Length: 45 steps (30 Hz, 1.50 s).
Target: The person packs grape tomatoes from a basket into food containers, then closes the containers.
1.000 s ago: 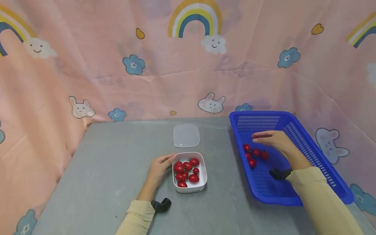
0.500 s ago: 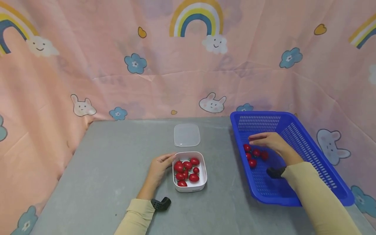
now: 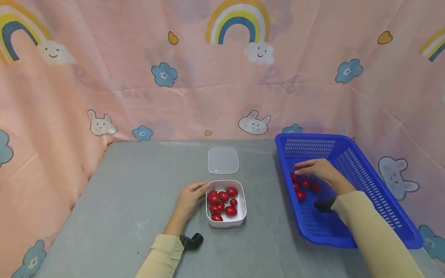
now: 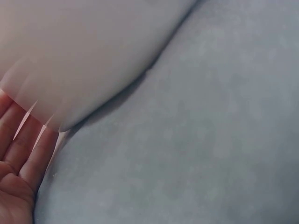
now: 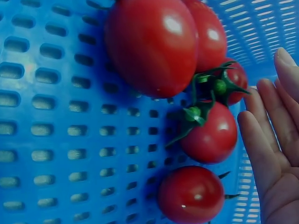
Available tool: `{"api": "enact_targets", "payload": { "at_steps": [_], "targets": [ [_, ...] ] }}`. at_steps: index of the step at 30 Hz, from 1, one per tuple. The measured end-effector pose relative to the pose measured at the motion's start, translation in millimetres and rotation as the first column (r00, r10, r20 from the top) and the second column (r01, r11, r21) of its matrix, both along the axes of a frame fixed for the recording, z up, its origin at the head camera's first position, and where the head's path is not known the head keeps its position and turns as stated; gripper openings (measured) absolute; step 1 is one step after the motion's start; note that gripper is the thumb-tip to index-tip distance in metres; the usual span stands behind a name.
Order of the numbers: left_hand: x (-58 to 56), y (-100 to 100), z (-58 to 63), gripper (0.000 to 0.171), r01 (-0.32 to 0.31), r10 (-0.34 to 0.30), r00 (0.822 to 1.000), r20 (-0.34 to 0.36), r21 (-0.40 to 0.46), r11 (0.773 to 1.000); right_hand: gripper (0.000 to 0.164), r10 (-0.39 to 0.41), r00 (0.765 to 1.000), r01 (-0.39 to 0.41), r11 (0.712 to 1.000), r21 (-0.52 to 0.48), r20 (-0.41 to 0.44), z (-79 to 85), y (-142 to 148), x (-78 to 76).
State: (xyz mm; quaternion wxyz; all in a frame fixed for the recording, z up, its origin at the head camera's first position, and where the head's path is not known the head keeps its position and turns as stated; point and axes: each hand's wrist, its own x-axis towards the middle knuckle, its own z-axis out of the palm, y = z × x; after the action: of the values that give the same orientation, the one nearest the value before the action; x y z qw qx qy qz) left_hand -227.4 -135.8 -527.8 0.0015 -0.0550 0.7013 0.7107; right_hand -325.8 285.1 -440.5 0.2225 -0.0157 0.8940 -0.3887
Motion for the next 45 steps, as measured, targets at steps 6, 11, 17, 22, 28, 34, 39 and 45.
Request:
{"api": "enact_targets", "payload": {
  "at_steps": [6,11,17,22,28,34,39,45],
  "targets": [
    [-0.6,-1,0.1,0.028,-0.005,0.005,1.0,0.0,0.0,1.0,0.061,0.016,0.999,-0.016,1.0,-0.011,-0.033,-3.8,-2,-2.1],
    [-0.5,-1,-0.2,0.028,-0.001,0.001,1.0,-0.008,-0.002,1.0,0.063,0.013,0.999,-0.012,0.998,0.058,-0.03,-4.9,-5,-0.9],
    [-0.1,-1,-0.6,0.028,0.006,-0.006,1.0,-0.015,0.001,1.0,0.064,0.054,0.998,-0.051,0.991,0.12,-0.017,-9.2,-8,0.7],
    [-1.0,-1,0.1,0.029,0.002,-0.002,1.0,-0.019,0.006,1.0,0.064,0.059,0.998,-0.055,0.987,0.152,-0.027,-12.9,-8,-0.2],
    [-0.1,-1,0.8,0.029,0.004,-0.004,1.0,-0.021,0.023,1.0,0.062,0.061,0.996,-0.051,0.986,0.159,-0.06,-11.1,-9,0.9],
    [-0.2,-1,-0.5,0.029,0.004,-0.004,1.0,-0.025,0.021,1.0,0.072,-0.061,0.998,0.061,0.997,0.054,-0.005,4.0,-5,3.4],
    [-0.5,-1,-0.6,0.029,0.007,-0.006,1.0,-0.015,0.009,1.0,0.075,-0.168,0.982,0.163,0.985,-0.06,-0.083,24.0,-7,7.6],
    [-1.1,-2,-1.2,0.029,0.012,-0.012,1.0,-0.018,0.004,1.0,0.074,-0.257,0.943,0.223,0.959,-0.172,-0.213,52.4,-21,23.3]
  ]
}}
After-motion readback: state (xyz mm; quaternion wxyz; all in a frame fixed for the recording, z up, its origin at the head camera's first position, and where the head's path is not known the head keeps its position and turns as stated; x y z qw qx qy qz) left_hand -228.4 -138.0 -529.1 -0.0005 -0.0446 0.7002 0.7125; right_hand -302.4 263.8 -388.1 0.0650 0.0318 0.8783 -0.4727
